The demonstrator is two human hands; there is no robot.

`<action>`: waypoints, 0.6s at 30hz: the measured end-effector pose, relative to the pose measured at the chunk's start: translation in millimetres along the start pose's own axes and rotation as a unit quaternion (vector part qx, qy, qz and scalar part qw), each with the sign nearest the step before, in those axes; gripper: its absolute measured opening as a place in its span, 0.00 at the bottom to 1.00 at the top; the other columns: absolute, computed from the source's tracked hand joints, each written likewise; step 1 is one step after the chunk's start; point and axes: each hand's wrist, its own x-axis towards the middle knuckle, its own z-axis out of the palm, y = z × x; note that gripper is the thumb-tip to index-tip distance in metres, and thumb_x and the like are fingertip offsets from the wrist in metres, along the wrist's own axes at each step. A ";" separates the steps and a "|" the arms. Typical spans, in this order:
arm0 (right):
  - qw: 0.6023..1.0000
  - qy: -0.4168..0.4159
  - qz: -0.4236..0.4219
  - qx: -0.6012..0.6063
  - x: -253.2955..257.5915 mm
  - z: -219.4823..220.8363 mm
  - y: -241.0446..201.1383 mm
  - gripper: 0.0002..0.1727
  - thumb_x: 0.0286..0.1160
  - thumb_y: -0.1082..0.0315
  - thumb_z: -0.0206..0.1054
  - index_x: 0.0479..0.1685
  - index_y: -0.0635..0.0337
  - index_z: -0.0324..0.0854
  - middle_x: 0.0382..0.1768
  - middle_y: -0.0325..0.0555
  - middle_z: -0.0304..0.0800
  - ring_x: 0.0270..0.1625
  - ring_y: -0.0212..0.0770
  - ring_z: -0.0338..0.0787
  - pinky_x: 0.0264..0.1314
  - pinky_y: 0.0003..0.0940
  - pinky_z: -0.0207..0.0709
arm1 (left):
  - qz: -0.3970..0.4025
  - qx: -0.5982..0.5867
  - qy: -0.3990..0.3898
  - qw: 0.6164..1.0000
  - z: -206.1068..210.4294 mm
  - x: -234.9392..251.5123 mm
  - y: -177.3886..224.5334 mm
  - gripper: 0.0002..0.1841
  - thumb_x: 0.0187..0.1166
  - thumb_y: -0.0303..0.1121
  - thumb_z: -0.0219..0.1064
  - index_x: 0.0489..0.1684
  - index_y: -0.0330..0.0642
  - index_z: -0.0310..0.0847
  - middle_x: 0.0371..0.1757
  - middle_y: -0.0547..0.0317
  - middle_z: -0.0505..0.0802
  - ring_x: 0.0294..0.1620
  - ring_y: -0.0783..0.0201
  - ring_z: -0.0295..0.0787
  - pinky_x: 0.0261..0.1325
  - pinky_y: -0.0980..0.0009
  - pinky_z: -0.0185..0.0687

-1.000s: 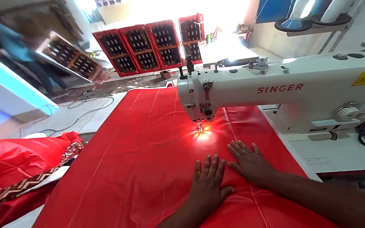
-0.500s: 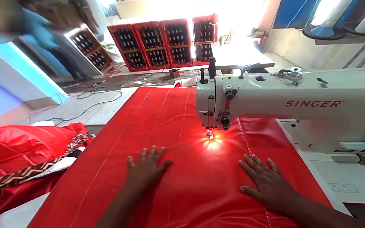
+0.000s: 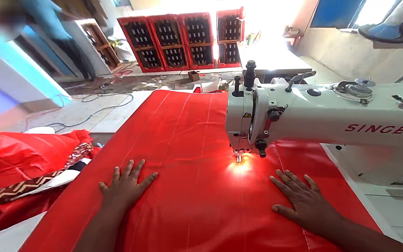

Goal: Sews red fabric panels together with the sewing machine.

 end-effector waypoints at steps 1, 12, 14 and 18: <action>1.000 -0.001 0.003 -0.002 4.0 -0.5 1.8 0.53 0.71 0.16 0.32 0.95 0.34 0.53 0.95 0.37 0.48 0.97 0.46 0.43 0.91 0.68 0.28 | 0.000 -0.001 -0.001 1.000 0.3 5.6 1.5 0.42 0.81 0.71 0.52 0.95 0.62 0.56 0.96 0.52 0.58 0.96 0.34 0.42 0.81 0.17 0.32; 1.000 0.014 0.000 -0.006 48.8 -6.8 20.3 0.51 0.71 0.16 0.35 0.94 0.32 0.55 0.95 0.33 0.48 0.97 0.43 0.42 0.92 0.66 0.30 | -0.003 -0.007 -0.005 1.000 -2.3 53.2 19.5 0.42 0.82 0.70 0.50 0.96 0.63 0.54 0.96 0.53 0.57 0.96 0.34 0.41 0.80 0.17 0.31; 1.000 0.004 0.004 -0.004 56.3 -11.0 21.4 0.51 0.72 0.17 0.36 0.94 0.32 0.54 0.96 0.33 0.46 0.97 0.42 0.40 0.92 0.65 0.28 | -0.006 -0.008 -0.010 1.000 -4.4 61.8 23.6 0.41 0.83 0.69 0.50 0.96 0.62 0.53 0.97 0.53 0.56 0.96 0.35 0.40 0.80 0.16 0.31; 1.000 0.013 0.005 0.003 70.6 -15.3 26.6 0.48 0.75 0.19 0.40 0.93 0.33 0.57 0.95 0.34 0.50 0.97 0.42 0.42 0.92 0.66 0.29 | -0.006 -0.010 -0.013 1.000 -4.9 80.1 29.7 0.41 0.83 0.69 0.49 0.96 0.63 0.53 0.97 0.54 0.56 0.96 0.34 0.39 0.79 0.15 0.31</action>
